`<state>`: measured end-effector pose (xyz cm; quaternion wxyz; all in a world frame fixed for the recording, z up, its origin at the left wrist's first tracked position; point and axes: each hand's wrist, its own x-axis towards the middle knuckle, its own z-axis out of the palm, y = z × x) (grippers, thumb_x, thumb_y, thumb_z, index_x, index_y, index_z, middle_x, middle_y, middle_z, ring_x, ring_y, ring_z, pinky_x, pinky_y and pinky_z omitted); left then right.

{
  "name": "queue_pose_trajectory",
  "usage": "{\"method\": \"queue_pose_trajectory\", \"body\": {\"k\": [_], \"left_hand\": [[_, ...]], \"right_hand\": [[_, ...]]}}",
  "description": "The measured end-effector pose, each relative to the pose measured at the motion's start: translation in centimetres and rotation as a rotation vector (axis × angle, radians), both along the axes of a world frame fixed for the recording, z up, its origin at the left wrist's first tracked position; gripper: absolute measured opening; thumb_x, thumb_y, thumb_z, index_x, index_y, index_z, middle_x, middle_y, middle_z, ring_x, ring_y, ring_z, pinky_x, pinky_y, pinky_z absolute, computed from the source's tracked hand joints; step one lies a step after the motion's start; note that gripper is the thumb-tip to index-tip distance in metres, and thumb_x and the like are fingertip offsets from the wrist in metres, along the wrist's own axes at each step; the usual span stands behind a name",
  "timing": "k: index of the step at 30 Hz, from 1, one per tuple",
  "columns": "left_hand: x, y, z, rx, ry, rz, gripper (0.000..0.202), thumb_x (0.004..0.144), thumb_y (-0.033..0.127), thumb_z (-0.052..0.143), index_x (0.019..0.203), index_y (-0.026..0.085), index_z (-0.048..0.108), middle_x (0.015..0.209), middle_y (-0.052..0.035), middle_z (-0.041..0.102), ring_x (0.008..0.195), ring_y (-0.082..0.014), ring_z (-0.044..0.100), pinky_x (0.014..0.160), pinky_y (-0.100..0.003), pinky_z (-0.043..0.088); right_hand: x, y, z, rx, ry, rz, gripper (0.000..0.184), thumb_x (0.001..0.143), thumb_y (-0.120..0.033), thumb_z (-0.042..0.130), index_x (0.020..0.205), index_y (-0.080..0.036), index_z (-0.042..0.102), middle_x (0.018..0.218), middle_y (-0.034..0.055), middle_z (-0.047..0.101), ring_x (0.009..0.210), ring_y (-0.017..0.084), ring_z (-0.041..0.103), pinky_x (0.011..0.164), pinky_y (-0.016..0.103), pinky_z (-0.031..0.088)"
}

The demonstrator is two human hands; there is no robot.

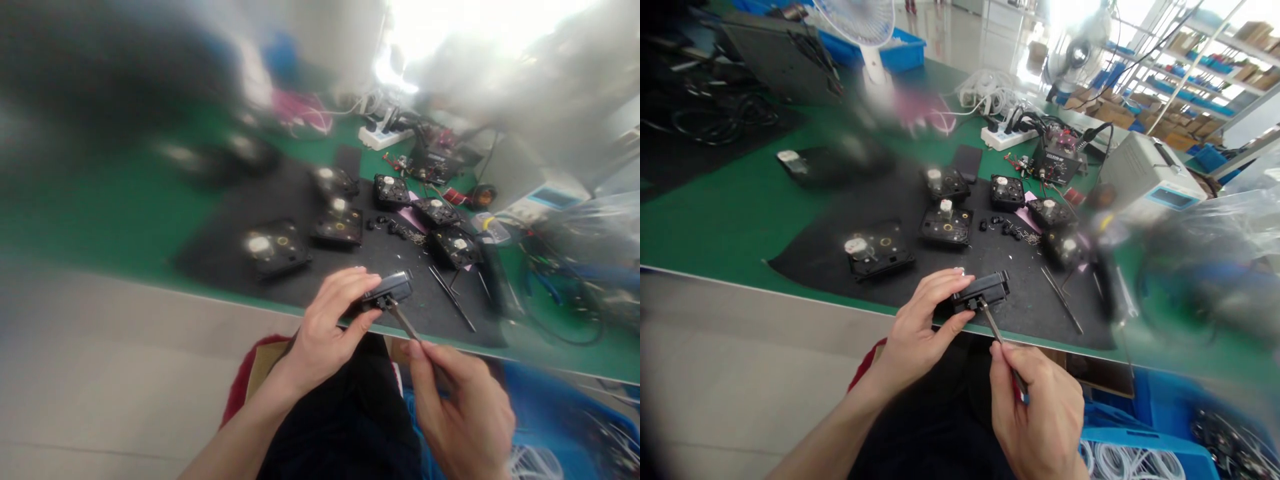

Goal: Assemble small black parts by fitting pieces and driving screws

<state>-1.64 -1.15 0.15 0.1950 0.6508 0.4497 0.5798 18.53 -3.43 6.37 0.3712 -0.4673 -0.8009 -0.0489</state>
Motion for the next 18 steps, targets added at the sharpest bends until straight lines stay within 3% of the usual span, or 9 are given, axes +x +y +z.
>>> {"method": "queue_pose_trajectory", "body": {"k": [7, 12, 15, 18], "left_hand": [[0.0, 0.1, 0.0, 0.021, 0.006, -0.010, 0.047, 0.101, 0.017, 0.075, 0.146, 0.024, 0.061, 0.142, -0.0079, 0.068, 0.140, -0.0264, 0.058, 0.121, -0.049, 0.049], [0.0, 0.2, 0.0, 0.026, 0.021, -0.009, 0.048, 0.102, 0.019, 0.075, 0.146, 0.025, 0.060, 0.142, -0.0081, 0.068, 0.139, -0.0271, 0.058, 0.121, -0.050, 0.049], [-0.1, 0.1, 0.1, 0.023, 0.030, -0.008, 0.048, 0.102, 0.019, 0.075, 0.147, 0.025, 0.060, 0.142, -0.0081, 0.067, 0.139, -0.0270, 0.058, 0.121, -0.050, 0.049], [-0.1, 0.1, 0.1, 0.007, 0.024, 0.004, 0.047, 0.103, 0.021, 0.073, 0.147, 0.026, 0.059, 0.143, -0.0084, 0.066, 0.140, -0.0276, 0.058, 0.121, -0.051, 0.049]], "right_hand": [[-0.7, 2.1, 2.7, 0.021, -0.046, 0.068, 0.016, 0.098, -0.020, 0.077, 0.108, -0.021, 0.065, 0.084, -0.0030, 0.077, 0.067, 0.009, 0.073, 0.068, 0.020, 0.055], [-1.3, 3.2, 4.6, -0.001, -0.150, 0.151, 0.009, 0.102, -0.023, 0.071, 0.108, -0.020, 0.064, 0.079, -0.0033, 0.071, 0.061, 0.009, 0.066, 0.060, 0.023, 0.048], [-0.9, 2.6, 3.6, -0.028, -0.115, 0.157, 0.009, 0.101, -0.018, 0.072, 0.103, -0.019, 0.063, 0.080, -0.0027, 0.073, 0.066, 0.009, 0.070, 0.066, 0.020, 0.051], [-0.6, 1.5, 0.7, -0.005, -0.075, 0.107, 0.012, 0.097, -0.013, 0.076, 0.099, -0.019, 0.065, 0.083, -0.0002, 0.076, 0.071, 0.011, 0.075, 0.071, 0.019, 0.056]]}}
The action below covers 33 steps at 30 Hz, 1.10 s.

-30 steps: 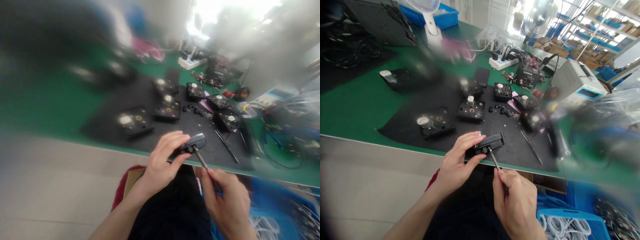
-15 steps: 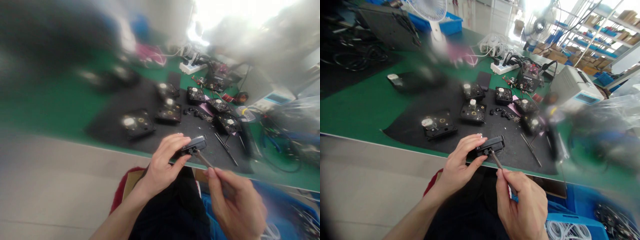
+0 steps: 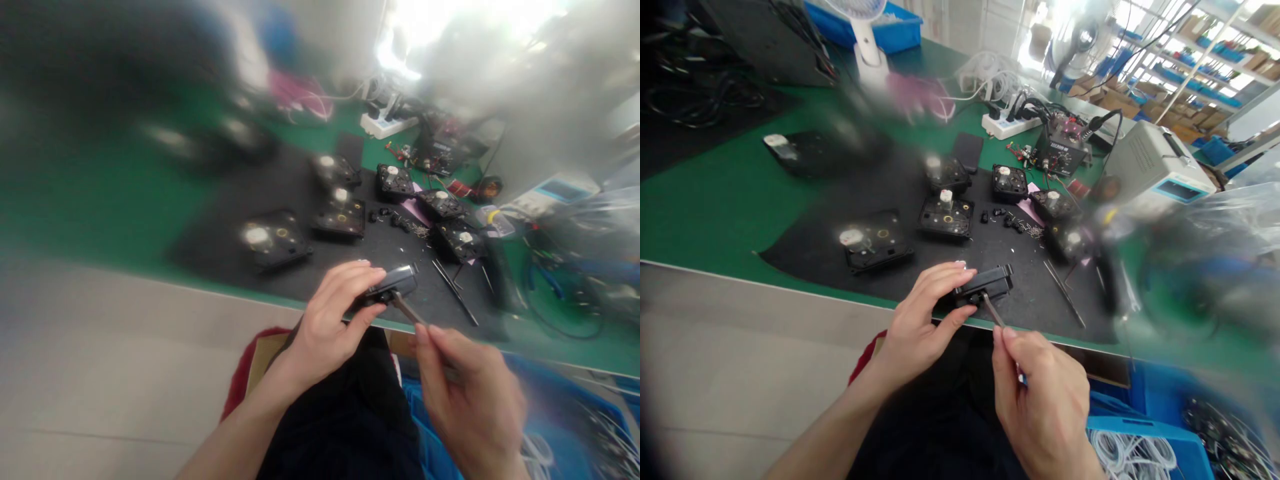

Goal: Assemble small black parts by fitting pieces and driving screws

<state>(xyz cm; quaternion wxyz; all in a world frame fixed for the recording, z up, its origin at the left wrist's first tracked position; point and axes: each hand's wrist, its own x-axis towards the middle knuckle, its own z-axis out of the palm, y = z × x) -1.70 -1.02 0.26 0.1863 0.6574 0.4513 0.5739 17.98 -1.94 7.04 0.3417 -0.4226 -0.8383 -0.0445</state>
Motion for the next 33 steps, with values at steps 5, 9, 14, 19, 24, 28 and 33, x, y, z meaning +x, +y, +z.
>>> {"method": "queue_pose_trajectory", "body": {"k": [5, 9, 14, 19, 24, 28, 33], "left_hand": [[0.1, 0.1, -0.1, -0.045, -0.057, 0.045, 0.048, 0.104, 0.019, 0.071, 0.149, 0.025, 0.058, 0.148, -0.0088, 0.063, 0.139, -0.0259, 0.059, 0.121, -0.046, 0.050], [0.2, 0.1, -0.2, 0.028, -0.022, 0.006, 0.049, 0.101, 0.015, 0.075, 0.146, 0.023, 0.060, 0.143, -0.0078, 0.067, 0.140, -0.0252, 0.058, 0.123, -0.044, 0.048], [0.1, 0.0, -0.1, 0.005, -0.031, 0.006, 0.047, 0.101, 0.016, 0.074, 0.146, 0.022, 0.060, 0.144, -0.0085, 0.066, 0.140, -0.0253, 0.058, 0.122, -0.045, 0.048], [0.0, -0.1, -0.1, 0.018, -0.014, -0.006, 0.047, 0.102, 0.016, 0.074, 0.146, 0.023, 0.060, 0.143, -0.0082, 0.067, 0.140, -0.0261, 0.058, 0.122, -0.048, 0.049], [0.1, 0.1, -0.1, 0.022, -0.011, -0.009, 0.046, 0.101, 0.015, 0.074, 0.145, 0.021, 0.060, 0.142, -0.0084, 0.067, 0.140, -0.0250, 0.058, 0.123, -0.046, 0.048], [0.0, 0.2, -0.1, 0.043, -0.010, -0.010, 0.045, 0.101, 0.015, 0.074, 0.144, 0.020, 0.061, 0.142, -0.0082, 0.067, 0.140, -0.0247, 0.058, 0.123, -0.045, 0.048], [0.0, 0.2, 0.0, 0.024, 0.003, 0.018, 0.046, 0.102, 0.016, 0.074, 0.146, 0.020, 0.059, 0.144, -0.0087, 0.065, 0.140, -0.0240, 0.058, 0.123, -0.042, 0.047]], "right_hand": [[-0.3, -1.7, -4.5, -0.091, 0.041, 0.051, 0.014, 0.101, -0.017, 0.067, 0.088, -0.019, 0.062, 0.071, -0.0017, 0.073, 0.054, 0.011, 0.069, 0.054, 0.020, 0.052], [1.0, -2.3, -2.8, -0.128, 0.071, 0.043, 0.007, 0.100, -0.018, 0.070, 0.094, -0.019, 0.068, 0.078, -0.0008, 0.078, 0.061, 0.011, 0.075, 0.060, 0.018, 0.058], [2.9, -2.0, 1.1, -0.173, -0.038, 0.002, 0.003, 0.098, -0.022, 0.075, 0.098, -0.021, 0.073, 0.084, -0.0013, 0.081, 0.064, 0.012, 0.077, 0.055, 0.017, 0.057], [1.3, -0.6, 2.3, -0.046, 0.013, -0.088, 0.005, 0.101, -0.022, 0.073, 0.105, -0.023, 0.069, 0.077, -0.0036, 0.076, 0.060, 0.010, 0.071, 0.064, 0.020, 0.058], [0.6, 0.2, 2.4, -0.011, -0.020, -0.022, 0.014, 0.098, -0.017, 0.077, 0.108, -0.021, 0.067, 0.080, -0.0050, 0.076, 0.063, 0.007, 0.068, 0.066, 0.017, 0.054], [0.3, 0.5, 2.6, 0.026, -0.049, -0.018, 0.019, 0.096, -0.015, 0.079, 0.110, -0.019, 0.067, 0.083, -0.0043, 0.075, 0.066, 0.006, 0.067, 0.068, 0.017, 0.051], [-0.4, 0.9, 3.0, 0.008, -0.079, 0.004, 0.017, 0.097, -0.016, 0.078, 0.109, -0.019, 0.066, 0.083, -0.0039, 0.073, 0.067, 0.006, 0.066, 0.071, 0.017, 0.051]]}}
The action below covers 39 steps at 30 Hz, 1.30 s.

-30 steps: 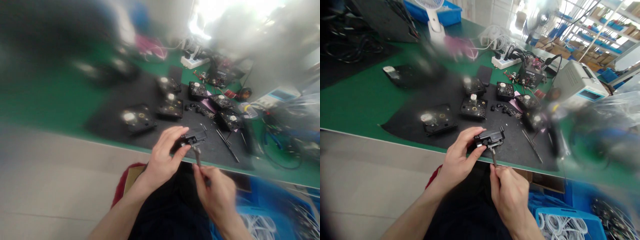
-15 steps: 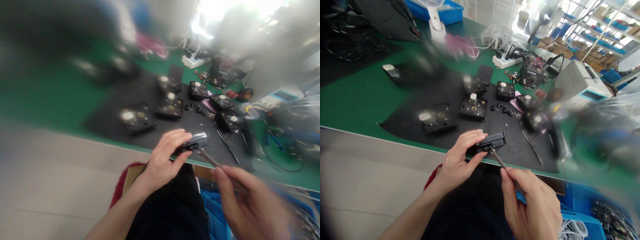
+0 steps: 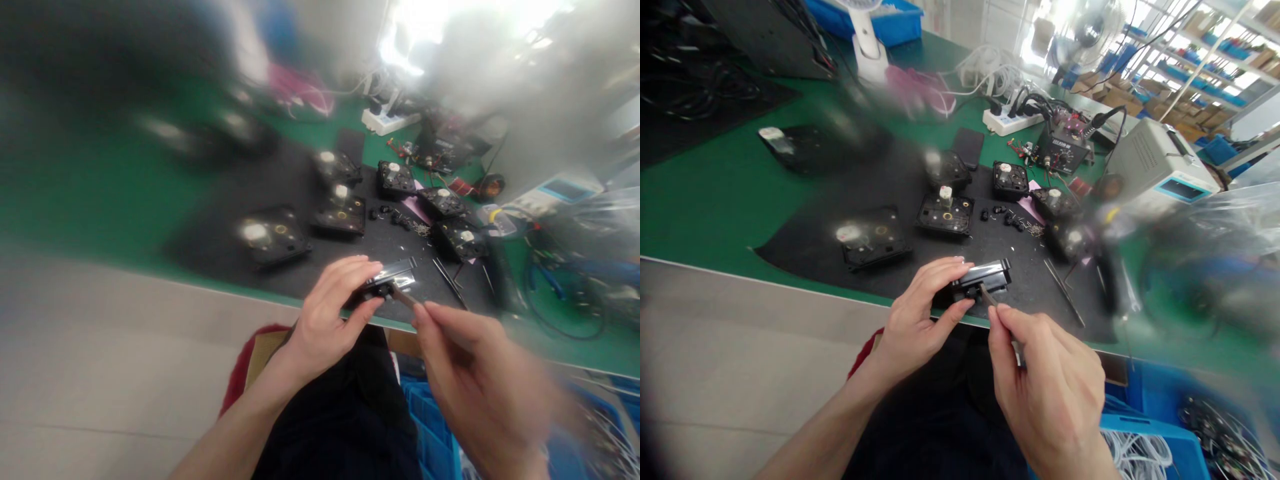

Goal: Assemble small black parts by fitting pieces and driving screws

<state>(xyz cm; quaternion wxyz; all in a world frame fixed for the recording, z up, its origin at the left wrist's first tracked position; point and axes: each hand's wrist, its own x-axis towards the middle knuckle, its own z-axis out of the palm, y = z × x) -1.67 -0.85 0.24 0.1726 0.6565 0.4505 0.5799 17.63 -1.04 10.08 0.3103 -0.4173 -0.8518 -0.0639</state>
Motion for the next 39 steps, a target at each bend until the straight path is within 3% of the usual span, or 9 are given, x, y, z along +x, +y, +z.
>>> {"method": "queue_pose_trajectory", "body": {"k": [4, 9, 13, 14, 18, 23, 26, 32, 39], "left_hand": [[0.2, -0.1, 0.0, 0.016, 0.023, 0.010, 0.048, 0.102, 0.015, 0.073, 0.147, 0.019, 0.058, 0.145, -0.0095, 0.065, 0.142, -0.0245, 0.057, 0.125, -0.043, 0.046], [0.4, -0.2, 0.2, -0.006, 0.018, 0.030, 0.049, 0.103, 0.015, 0.071, 0.150, 0.018, 0.056, 0.147, -0.0111, 0.063, 0.142, -0.0250, 0.057, 0.125, -0.043, 0.046], [0.4, -0.2, 0.3, -0.005, 0.003, 0.028, 0.048, 0.103, 0.015, 0.070, 0.149, 0.019, 0.056, 0.147, -0.0108, 0.063, 0.141, -0.0255, 0.057, 0.125, -0.044, 0.047], [0.4, -0.2, 0.3, -0.004, 0.002, 0.029, 0.048, 0.103, 0.016, 0.070, 0.149, 0.019, 0.056, 0.147, -0.0107, 0.063, 0.141, -0.0255, 0.057, 0.124, -0.044, 0.047], [0.5, -0.1, 0.3, -0.011, 0.007, 0.038, 0.050, 0.104, 0.015, 0.070, 0.151, 0.020, 0.055, 0.148, -0.0104, 0.063, 0.141, -0.0253, 0.057, 0.124, -0.045, 0.048], [0.5, -0.2, 0.2, -0.003, 0.019, 0.039, 0.051, 0.104, 0.015, 0.069, 0.153, 0.022, 0.053, 0.149, -0.0098, 0.063, 0.141, -0.0257, 0.057, 0.124, -0.047, 0.048], [0.5, -0.3, 0.0, 0.001, 0.020, 0.039, 0.051, 0.104, 0.015, 0.070, 0.152, 0.021, 0.054, 0.148, -0.0099, 0.063, 0.141, -0.0254, 0.057, 0.124, -0.046, 0.048], [0.5, -0.2, -0.2, 0.034, 0.019, 0.026, 0.050, 0.102, 0.013, 0.071, 0.150, 0.019, 0.057, 0.146, -0.0105, 0.064, 0.141, -0.0260, 0.057, 0.124, -0.047, 0.048], [0.5, -0.2, -0.1, 0.040, -0.002, 0.023, 0.050, 0.101, 0.011, 0.072, 0.148, 0.019, 0.059, 0.144, -0.0105, 0.066, 0.140, -0.0272, 0.058, 0.122, -0.049, 0.049]], "right_hand": [[-0.1, -0.2, -0.7, -0.001, 0.038, 0.020, 0.020, 0.095, -0.012, 0.079, 0.108, -0.018, 0.065, 0.089, -0.0011, 0.076, 0.073, 0.008, 0.070, 0.074, 0.017, 0.055], [-0.1, -1.2, -2.2, 0.044, 0.041, -0.059, 0.019, 0.096, -0.012, 0.078, 0.109, -0.019, 0.067, 0.089, 0.0004, 0.078, 0.075, 0.011, 0.075, 0.076, 0.020, 0.060], [-0.7, -1.6, -3.3, 0.025, 0.110, -0.092, 0.005, 0.100, -0.013, 0.071, 0.098, -0.018, 0.070, 0.080, 0.0019, 0.077, 0.066, 0.012, 0.076, 0.066, 0.021, 0.062], [-0.8, -1.6, -3.6, -0.001, 0.130, -0.090, 0.010, 0.102, -0.013, 0.068, 0.094, -0.018, 0.071, 0.076, 0.0016, 0.076, 0.063, 0.012, 0.075, 0.062, 0.021, 0.061], [-1.1, -1.8, -5.7, -0.126, 0.259, -0.074, 0.019, 0.102, -0.011, 0.065, 0.086, -0.019, 0.072, 0.074, 0.0020, 0.075, 0.062, 0.013, 0.074, 0.053, 0.021, 0.059], [-1.1, -2.1, -8.1, -0.058, 0.341, -0.110, 0.013, 0.099, -0.010, 0.069, 0.091, -0.019, 0.071, 0.078, 0.0029, 0.077, 0.066, 0.015, 0.076, 0.057, 0.026, 0.063], [-0.8, -2.3, -7.9, -0.031, 0.331, -0.091, 0.009, 0.098, -0.011, 0.072, 0.094, -0.019, 0.072, 0.078, 0.0013, 0.078, 0.065, 0.013, 0.076, 0.061, 0.023, 0.065], [-0.3, -2.9, -5.4, 0.047, 0.225, -0.149, 0.006, 0.098, -0.019, 0.077, 0.098, -0.019, 0.071, 0.084, 0.0035, 0.082, 0.075, 0.016, 0.082, 0.076, 0.023, 0.067], [-0.4, -2.6, -5.0, -0.026, 0.151, -0.114, 0.008, 0.101, -0.021, 0.072, 0.096, -0.018, 0.076, 0.080, 0.0045, 0.082, 0.065, 0.018, 0.080, 0.057, 0.020, 0.064]]}}
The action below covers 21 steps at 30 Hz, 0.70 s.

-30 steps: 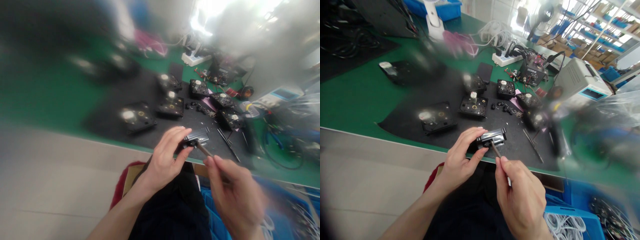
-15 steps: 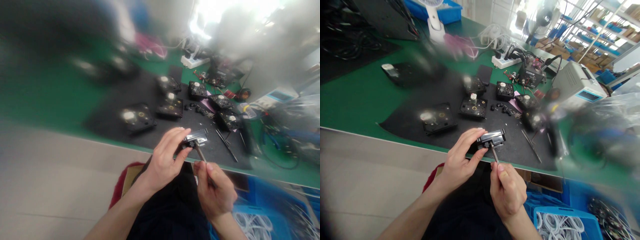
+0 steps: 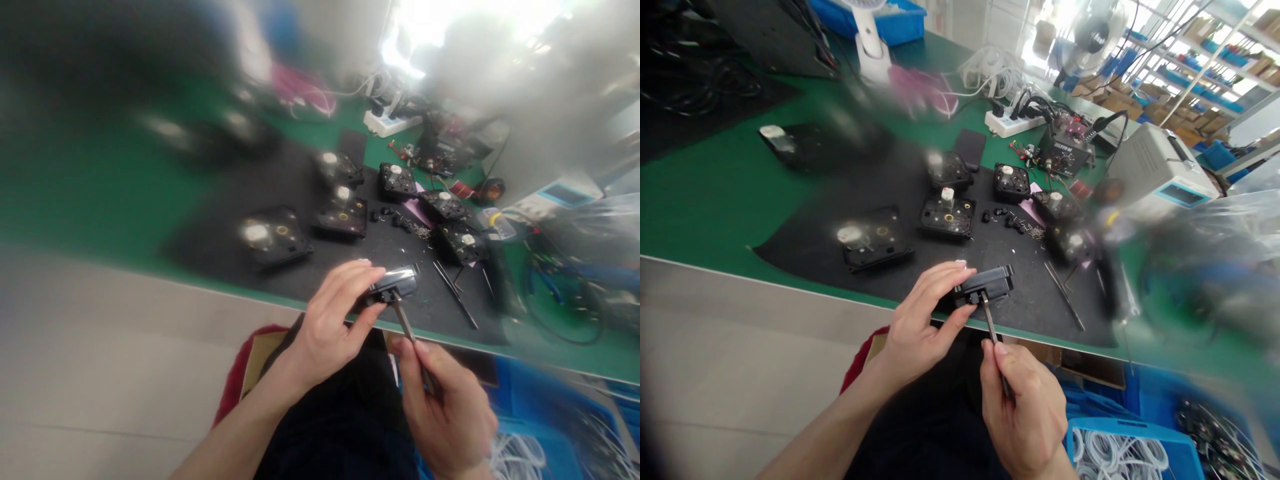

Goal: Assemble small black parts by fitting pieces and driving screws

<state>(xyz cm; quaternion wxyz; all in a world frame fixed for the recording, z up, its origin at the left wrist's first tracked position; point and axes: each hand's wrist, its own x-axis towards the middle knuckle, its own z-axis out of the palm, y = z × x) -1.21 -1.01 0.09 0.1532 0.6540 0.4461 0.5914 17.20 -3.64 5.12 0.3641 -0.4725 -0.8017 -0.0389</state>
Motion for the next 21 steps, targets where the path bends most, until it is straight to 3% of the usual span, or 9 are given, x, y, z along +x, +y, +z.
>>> {"method": "queue_pose_trajectory", "body": {"k": [3, 7, 12, 18, 21], "left_hand": [[0.1, 0.0, 0.0, -0.004, -0.014, 0.004, 0.050, 0.101, 0.012, 0.072, 0.148, 0.019, 0.058, 0.145, -0.0105, 0.065, 0.140, -0.0269, 0.058, 0.123, -0.049, 0.049], [0.2, 0.2, 0.0, -0.025, -0.038, 0.024, 0.049, 0.102, 0.014, 0.071, 0.149, 0.021, 0.058, 0.146, -0.0103, 0.065, 0.139, -0.0259, 0.059, 0.122, -0.047, 0.049], [0.1, 0.2, -0.1, -0.024, -0.033, 0.021, 0.049, 0.103, 0.015, 0.071, 0.149, 0.021, 0.057, 0.146, -0.0101, 0.064, 0.140, -0.0256, 0.058, 0.123, -0.047, 0.048], [0.1, 0.2, -0.1, -0.013, -0.027, 0.001, 0.049, 0.102, 0.014, 0.071, 0.149, 0.020, 0.057, 0.146, -0.0103, 0.064, 0.141, -0.0250, 0.057, 0.123, -0.045, 0.048], [-0.1, 0.1, -0.1, -0.011, -0.023, -0.009, 0.049, 0.103, 0.015, 0.071, 0.149, 0.020, 0.057, 0.145, -0.0102, 0.065, 0.140, -0.0254, 0.058, 0.122, -0.047, 0.049]], "right_hand": [[0.0, -0.2, -0.5, -0.052, 0.021, -0.039, 0.008, 0.101, -0.023, 0.071, 0.099, -0.019, 0.078, 0.082, 0.0048, 0.083, 0.065, 0.020, 0.081, 0.055, 0.022, 0.064], [0.3, -0.3, -0.3, 0.010, 0.036, -0.082, 0.008, 0.100, -0.026, 0.074, 0.101, -0.019, 0.078, 0.080, 0.0061, 0.082, 0.065, 0.022, 0.081, 0.058, 0.027, 0.066], [1.1, -0.1, 1.1, -0.051, -0.008, -0.039, 0.008, 0.101, -0.027, 0.072, 0.098, -0.022, 0.077, 0.083, 0.0039, 0.083, 0.063, 0.019, 0.079, 0.060, 0.027, 0.066], [0.9, 0.5, 2.3, 0.055, -0.046, -0.098, 0.011, 0.099, -0.032, 0.077, 0.103, -0.023, 0.074, 0.087, 0.0011, 0.083, 0.070, 0.018, 0.080, 0.068, 0.028, 0.064], [0.6, 1.2, 3.8, 0.072, -0.129, -0.101, 0.011, 0.099, -0.032, 0.077, 0.102, -0.022, 0.073, 0.083, -0.0002, 0.082, 0.067, 0.016, 0.079, 0.066, 0.026, 0.061]]}}
